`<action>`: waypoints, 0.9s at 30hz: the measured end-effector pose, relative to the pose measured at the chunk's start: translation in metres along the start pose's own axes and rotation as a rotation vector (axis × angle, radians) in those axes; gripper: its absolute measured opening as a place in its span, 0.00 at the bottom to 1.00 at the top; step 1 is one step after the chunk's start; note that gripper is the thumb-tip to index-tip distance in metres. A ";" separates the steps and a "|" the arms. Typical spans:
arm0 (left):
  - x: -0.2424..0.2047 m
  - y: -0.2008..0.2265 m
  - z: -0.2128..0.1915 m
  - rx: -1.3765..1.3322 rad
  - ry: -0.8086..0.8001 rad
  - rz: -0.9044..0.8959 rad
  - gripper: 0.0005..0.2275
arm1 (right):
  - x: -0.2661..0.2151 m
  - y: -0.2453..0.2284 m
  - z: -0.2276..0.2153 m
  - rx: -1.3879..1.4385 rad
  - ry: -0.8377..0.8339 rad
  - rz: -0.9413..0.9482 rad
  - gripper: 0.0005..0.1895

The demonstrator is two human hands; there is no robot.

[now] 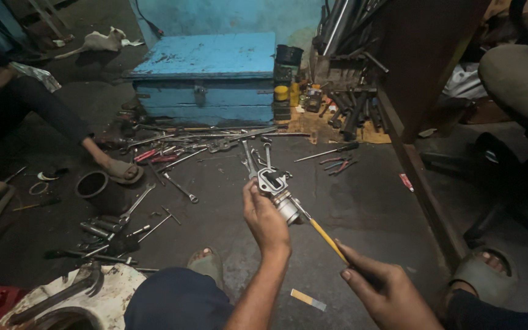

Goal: The person sits on the floor of a workshop and uses a screwdriver to work on a metallic mechanical component held in their left hand. They rotate the part and manipulate the screwdriver to adjust or remove screws from the assembly.

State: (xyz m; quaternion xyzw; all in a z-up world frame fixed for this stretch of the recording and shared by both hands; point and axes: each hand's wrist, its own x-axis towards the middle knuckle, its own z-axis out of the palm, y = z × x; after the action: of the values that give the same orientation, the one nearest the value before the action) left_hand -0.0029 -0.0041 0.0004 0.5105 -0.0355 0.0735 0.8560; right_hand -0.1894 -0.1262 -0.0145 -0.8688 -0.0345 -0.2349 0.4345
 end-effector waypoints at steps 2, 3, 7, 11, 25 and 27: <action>-0.001 -0.001 0.000 0.037 0.016 -0.023 0.15 | 0.002 -0.007 -0.001 -0.138 -0.032 0.164 0.30; -0.001 -0.001 0.000 0.055 0.024 -0.034 0.15 | 0.003 -0.012 -0.001 -0.179 -0.068 0.395 0.34; -0.002 -0.002 0.000 0.061 0.019 -0.033 0.15 | 0.006 -0.027 0.005 -0.549 -0.148 0.457 0.34; 0.001 -0.006 -0.001 0.039 0.018 0.012 0.14 | 0.000 -0.015 0.010 -0.714 -0.120 0.310 0.36; 0.004 0.002 -0.005 -0.161 -0.014 -0.061 0.14 | 0.004 -0.010 -0.007 1.398 -0.230 0.988 0.32; 0.004 0.002 -0.004 -0.147 -0.003 -0.060 0.14 | 0.003 -0.013 -0.013 1.200 -0.184 1.048 0.29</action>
State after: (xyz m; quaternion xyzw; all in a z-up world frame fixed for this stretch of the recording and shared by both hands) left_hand 0.0004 0.0010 0.0012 0.4471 -0.0267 0.0439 0.8930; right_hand -0.1953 -0.1290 0.0029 -0.4062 0.2217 0.1308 0.8768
